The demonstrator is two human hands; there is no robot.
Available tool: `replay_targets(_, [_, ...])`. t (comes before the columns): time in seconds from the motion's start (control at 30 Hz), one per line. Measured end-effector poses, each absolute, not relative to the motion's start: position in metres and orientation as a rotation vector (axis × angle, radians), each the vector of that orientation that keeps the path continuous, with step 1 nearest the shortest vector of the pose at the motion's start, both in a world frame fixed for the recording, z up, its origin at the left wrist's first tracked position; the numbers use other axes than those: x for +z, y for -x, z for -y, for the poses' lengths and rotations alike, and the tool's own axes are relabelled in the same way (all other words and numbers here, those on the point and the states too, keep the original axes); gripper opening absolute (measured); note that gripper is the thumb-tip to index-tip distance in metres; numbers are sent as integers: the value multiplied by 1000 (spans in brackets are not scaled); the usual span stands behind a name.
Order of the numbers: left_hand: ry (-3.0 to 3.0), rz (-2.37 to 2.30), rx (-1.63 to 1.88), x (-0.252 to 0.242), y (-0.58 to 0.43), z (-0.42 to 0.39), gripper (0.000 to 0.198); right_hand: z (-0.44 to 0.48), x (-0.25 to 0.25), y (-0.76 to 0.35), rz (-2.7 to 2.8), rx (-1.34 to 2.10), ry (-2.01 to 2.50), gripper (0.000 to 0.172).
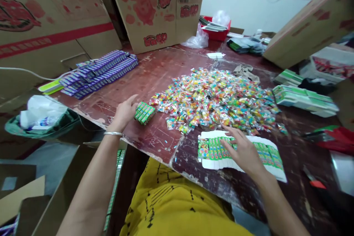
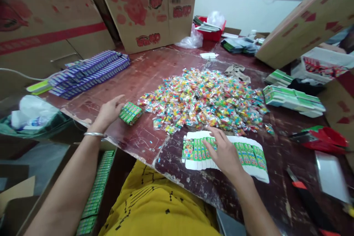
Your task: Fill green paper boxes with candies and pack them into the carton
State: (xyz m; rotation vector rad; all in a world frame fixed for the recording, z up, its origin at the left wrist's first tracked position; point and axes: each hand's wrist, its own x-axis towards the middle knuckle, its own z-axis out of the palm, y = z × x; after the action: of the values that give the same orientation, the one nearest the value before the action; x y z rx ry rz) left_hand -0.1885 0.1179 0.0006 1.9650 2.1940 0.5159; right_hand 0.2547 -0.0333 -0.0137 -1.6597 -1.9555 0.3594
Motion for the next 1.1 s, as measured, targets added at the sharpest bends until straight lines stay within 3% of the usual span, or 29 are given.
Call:
replay_targets(0.13, [-1898,-2293,831,1,170,-102,52,32,-15,-255,1955,317,1747,31])
replay_targets(0.23, [-1944,-2075,1146,0,123,-62,46,28,-19,-245,2057,268,1787,26])
replay_targets(0.37, [-2221,-1359,879,-16,36,6,50,16,-23,-227,2211,186,1756,33])
replay_targets(0.5, [-2370,-1409,517,-36,-15,38,67,3,-26,-214,2296,114,1750,36])
replay_targets(0.6, [-2349,-1491,465,-45,-21,40,74,-4,-26,-213,2280,160,1707,30])
replay_targets(0.73, [-2191,-1438,589,-44,-15,38,65,-2,-18,-217,2019,376,1552,13])
replay_targets(0.9, [-1549,-1020,798,-21,0,31,19,14,2,-218,1528,1076,1293,20])
replay_targets(1.0, [-1181,-740,711,-9,7,29,26,24,9,-209,1389,1200,1217,21])
replay_targets(1.1, [-915,-556,632,-7,6,34,36,33,14,-197,1408,1096,1234,18])
